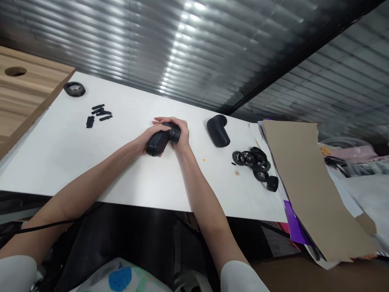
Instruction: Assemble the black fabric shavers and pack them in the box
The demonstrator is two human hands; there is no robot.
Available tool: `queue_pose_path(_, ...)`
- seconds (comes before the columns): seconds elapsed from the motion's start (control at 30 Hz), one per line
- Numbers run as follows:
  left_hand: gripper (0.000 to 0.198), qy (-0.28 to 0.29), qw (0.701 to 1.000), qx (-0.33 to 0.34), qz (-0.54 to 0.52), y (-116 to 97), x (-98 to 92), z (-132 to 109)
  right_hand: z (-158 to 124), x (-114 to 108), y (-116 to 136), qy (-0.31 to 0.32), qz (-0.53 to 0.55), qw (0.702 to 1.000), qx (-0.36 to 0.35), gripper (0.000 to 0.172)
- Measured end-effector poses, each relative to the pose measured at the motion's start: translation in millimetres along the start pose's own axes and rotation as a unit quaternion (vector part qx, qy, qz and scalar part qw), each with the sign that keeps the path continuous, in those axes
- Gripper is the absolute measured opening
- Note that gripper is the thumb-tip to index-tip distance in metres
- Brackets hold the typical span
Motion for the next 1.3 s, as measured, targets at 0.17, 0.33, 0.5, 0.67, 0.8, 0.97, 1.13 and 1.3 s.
queue_pose_path(0.17,0.033,0.007,0.999,0.004,-0.040,11,-3.0,5,-5,1,4,-0.037,-0.049,0.998,-0.017,0.038)
queue_pose_path(0.33,0.041,0.026,0.998,-0.007,-0.053,13,-7.2,8,-9,-1,6,-0.069,-0.119,0.990,-0.039,0.043)
queue_pose_path(0.5,0.042,0.044,0.997,-0.014,-0.064,13,-8.5,10,-11,-1,10,-0.049,-0.160,0.983,-0.073,0.043)
queue_pose_path(0.67,0.039,0.042,0.996,-0.034,-0.074,14,-6.8,10,-11,-3,10,-0.029,-0.174,0.978,-0.114,0.040)
queue_pose_path(0.8,0.036,0.038,0.996,-0.011,-0.086,13,-2.9,9,-11,-6,5,-0.033,-0.192,0.969,-0.151,0.040)
queue_pose_path(0.97,0.030,0.036,0.995,-0.002,-0.092,11,-3.1,8,-12,-6,2,-0.035,-0.186,0.973,-0.134,0.041)
queue_pose_path(1.13,0.043,0.095,0.976,-0.106,-0.167,4,-10.2,10,-11,-5,6,-0.016,-0.226,0.957,-0.179,0.037)
queue_pose_path(1.3,0.044,0.099,0.970,-0.126,-0.184,2,-9.2,11,-8,-10,5,-0.014,-0.203,0.969,-0.138,0.043)
Point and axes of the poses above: each hand's wrist, its own z-axis towards the middle knuckle, its own x-axis out of the palm, y = z × x, the point moved 1 cm from there along z, towards the middle knuckle, and after that the axes turned 1 degree about -y, right-handed, at the moved point
